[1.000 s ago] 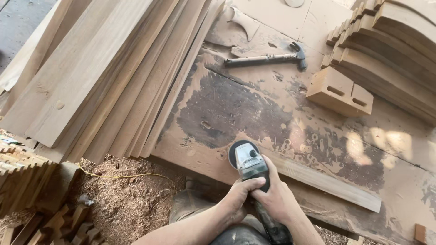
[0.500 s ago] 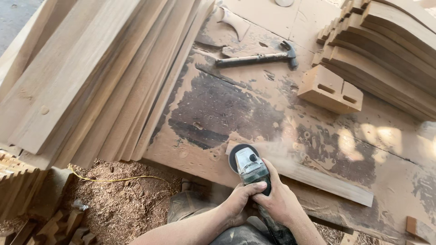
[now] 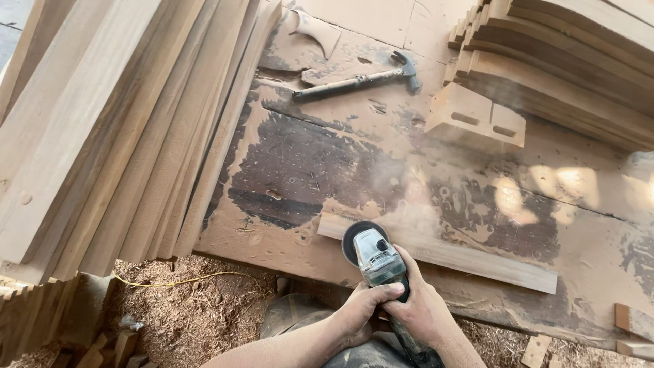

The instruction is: The person uses an angle grinder with a sanding disc to smooth the surface of a wooden plank. The person moves the tool back and forth along the length of the plank, generating sawdust.

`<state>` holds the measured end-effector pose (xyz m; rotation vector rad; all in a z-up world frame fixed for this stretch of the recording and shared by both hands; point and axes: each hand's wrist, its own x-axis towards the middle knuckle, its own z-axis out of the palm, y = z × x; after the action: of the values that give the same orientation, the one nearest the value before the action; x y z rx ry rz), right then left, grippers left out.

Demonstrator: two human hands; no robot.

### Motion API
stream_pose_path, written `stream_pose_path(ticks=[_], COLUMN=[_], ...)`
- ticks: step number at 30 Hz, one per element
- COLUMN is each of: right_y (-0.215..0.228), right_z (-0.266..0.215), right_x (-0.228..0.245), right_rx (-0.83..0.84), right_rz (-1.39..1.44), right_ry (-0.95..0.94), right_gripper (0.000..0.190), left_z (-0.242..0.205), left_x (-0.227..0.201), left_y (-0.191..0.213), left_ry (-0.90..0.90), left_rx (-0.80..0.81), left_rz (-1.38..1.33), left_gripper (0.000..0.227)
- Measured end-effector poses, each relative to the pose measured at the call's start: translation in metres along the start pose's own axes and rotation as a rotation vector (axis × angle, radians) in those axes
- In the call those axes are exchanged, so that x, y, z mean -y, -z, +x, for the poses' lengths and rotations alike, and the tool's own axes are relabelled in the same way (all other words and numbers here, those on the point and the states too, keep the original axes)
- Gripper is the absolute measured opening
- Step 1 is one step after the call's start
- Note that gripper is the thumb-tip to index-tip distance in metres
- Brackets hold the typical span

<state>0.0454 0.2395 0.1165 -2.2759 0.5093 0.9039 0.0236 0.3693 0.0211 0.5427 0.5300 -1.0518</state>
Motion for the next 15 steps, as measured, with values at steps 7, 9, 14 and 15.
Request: stream_pose_path(ticks=[7,9,14,15], right_y=[0.009,0.01,0.015,0.015], right_z=[0.002,0.0,0.003,0.003], right_x=[-0.028,-0.037,-0.049,-0.052], right_rx=[0.004,0.005,0.008,0.012], right_rz=[0.049,0.087,0.165,0.167], right_ry=[-0.024,-0.017,0.023,0.021], right_gripper=[0.106,0.107,0.113,0.113], left_z=[0.011,0.011,0.019,0.021], left_x=[0.012,0.017,0.017,0.018], left_y=[-0.014,-0.018,-0.028,-0.029], left_ry=[0.012,0.032,0.052,0.065], left_rx=[0.007,-0.027,-0.076,-0.096], left_rz=[0.049,0.06,0.095,0.102], left_gripper=[0.057,0.06,0.063,0.063])
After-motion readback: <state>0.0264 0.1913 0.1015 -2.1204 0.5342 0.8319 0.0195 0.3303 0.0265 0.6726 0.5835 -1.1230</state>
